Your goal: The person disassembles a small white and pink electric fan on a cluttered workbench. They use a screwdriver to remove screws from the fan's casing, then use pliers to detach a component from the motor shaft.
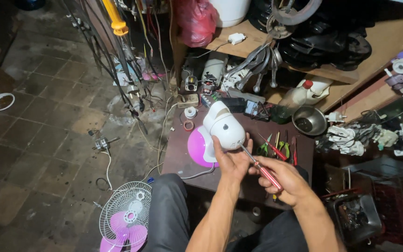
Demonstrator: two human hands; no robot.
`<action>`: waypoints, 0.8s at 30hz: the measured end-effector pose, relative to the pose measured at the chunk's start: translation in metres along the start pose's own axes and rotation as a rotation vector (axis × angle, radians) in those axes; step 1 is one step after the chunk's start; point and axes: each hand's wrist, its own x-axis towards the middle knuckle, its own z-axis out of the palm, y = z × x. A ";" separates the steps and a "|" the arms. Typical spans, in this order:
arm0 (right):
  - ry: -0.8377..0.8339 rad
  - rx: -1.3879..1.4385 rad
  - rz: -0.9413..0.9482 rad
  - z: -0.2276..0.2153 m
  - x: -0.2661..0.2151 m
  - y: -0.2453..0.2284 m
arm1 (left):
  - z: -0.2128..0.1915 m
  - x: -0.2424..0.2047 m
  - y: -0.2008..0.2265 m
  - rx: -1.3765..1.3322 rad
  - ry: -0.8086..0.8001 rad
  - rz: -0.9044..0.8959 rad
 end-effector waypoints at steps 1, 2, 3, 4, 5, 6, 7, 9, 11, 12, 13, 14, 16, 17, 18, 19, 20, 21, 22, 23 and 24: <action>0.001 0.000 0.002 0.001 0.001 0.004 | 0.000 -0.002 0.000 -0.001 0.002 0.000; 0.006 -0.079 -0.027 0.002 0.004 0.007 | 0.002 -0.002 0.000 0.019 -0.001 0.008; 0.011 -0.157 -0.057 0.004 0.006 0.010 | 0.004 -0.002 0.000 0.039 -0.003 0.016; 0.006 -0.157 -0.056 -0.001 0.014 0.014 | 0.004 -0.002 0.000 0.039 -0.004 0.021; 0.142 -0.561 -0.234 -0.005 0.021 0.019 | 0.004 -0.001 -0.001 0.025 0.002 0.029; 0.280 -0.959 -0.417 -0.010 0.027 0.023 | 0.004 -0.001 -0.003 0.013 0.008 0.030; 0.282 -0.957 -0.420 -0.007 0.024 0.023 | 0.005 0.000 -0.001 0.015 0.006 0.029; 0.456 -1.522 -0.534 -0.002 0.015 0.025 | 0.004 0.001 -0.001 0.013 0.005 0.024; 0.473 -1.553 -0.559 0.010 0.001 0.024 | 0.012 -0.011 -0.004 0.027 0.007 0.023; 0.486 -1.580 -0.590 0.018 -0.004 0.023 | 0.018 -0.016 -0.002 0.043 0.005 0.027; 0.485 -1.581 -0.593 0.017 -0.004 0.016 | 0.017 -0.014 -0.001 0.042 0.003 0.030; 0.392 -1.417 -0.482 0.016 -0.005 0.010 | 0.014 -0.013 0.001 0.042 0.000 0.014; 0.301 -1.250 -0.372 0.002 0.000 0.006 | 0.010 -0.012 0.003 0.043 0.000 -0.002; 0.248 -1.078 -0.343 -0.012 0.007 0.009 | 0.008 -0.013 0.005 0.082 -0.009 -0.008; 0.193 -0.909 -0.318 -0.024 0.015 0.010 | 0.009 -0.012 0.008 0.120 -0.023 -0.009; 0.190 -0.909 -0.321 -0.035 0.012 0.012 | 0.013 -0.017 0.010 0.120 -0.026 -0.006; 0.168 -0.654 -0.262 -0.045 0.009 0.015 | 0.015 -0.023 0.011 0.216 -0.035 -0.036; 0.144 -0.398 -0.202 -0.056 0.005 0.018 | 0.017 -0.029 0.013 0.312 -0.044 -0.066; 0.138 -0.403 -0.204 -0.077 0.036 0.045 | 0.017 -0.034 0.019 0.308 -0.048 -0.060; 0.239 -0.349 -0.238 -0.099 0.066 0.073 | 0.018 -0.041 0.024 0.465 -0.036 -0.095; 0.335 -0.290 -0.270 -0.117 0.097 0.102 | 0.019 -0.048 0.032 0.625 -0.022 -0.126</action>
